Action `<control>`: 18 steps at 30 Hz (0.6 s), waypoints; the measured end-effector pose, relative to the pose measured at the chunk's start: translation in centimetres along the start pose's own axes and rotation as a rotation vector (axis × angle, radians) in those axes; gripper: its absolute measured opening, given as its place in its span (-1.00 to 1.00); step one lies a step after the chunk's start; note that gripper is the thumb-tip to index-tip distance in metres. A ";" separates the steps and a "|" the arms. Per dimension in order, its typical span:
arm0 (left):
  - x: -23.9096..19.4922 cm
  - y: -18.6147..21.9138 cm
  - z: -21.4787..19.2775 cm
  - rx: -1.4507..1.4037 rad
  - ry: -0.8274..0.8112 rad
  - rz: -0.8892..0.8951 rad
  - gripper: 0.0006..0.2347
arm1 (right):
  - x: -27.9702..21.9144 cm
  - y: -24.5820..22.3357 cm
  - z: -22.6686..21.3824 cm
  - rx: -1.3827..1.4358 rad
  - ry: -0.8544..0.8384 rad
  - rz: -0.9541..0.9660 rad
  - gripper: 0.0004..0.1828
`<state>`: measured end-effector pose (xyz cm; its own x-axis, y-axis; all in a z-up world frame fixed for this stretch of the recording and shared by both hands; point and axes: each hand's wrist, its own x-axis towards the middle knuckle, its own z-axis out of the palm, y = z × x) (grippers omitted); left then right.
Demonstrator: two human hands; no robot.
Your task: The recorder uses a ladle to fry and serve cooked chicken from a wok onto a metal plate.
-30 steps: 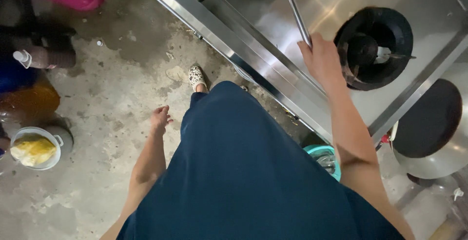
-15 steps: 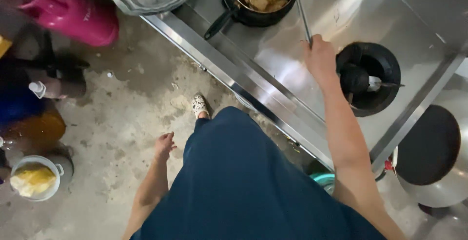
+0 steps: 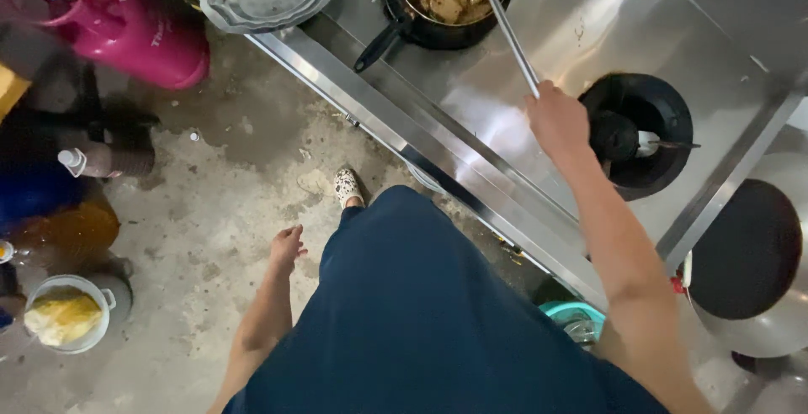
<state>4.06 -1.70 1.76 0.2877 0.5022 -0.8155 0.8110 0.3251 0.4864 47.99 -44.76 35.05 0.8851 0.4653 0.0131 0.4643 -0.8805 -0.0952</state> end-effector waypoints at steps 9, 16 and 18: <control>1.4 -2.1 -0.6 -0.070 -0.010 0.025 -0.59 | 1.1 0.4 -1.5 0.089 0.001 0.083 -0.61; 1.8 -3.0 -1.1 -0.099 -0.036 0.034 -0.58 | 4.4 -0.4 1.3 0.041 0.042 -0.032 -0.69; 1.1 -2.7 -0.9 -0.087 -0.021 0.021 -0.60 | 3.7 -0.2 0.7 0.009 -0.006 -0.054 -0.69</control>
<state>1.73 -1.30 -0.18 0.3156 0.4930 -0.8108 0.7577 0.3834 0.5281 51.08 -42.78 34.37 0.8585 0.5127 0.0125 0.5111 -0.8533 -0.1033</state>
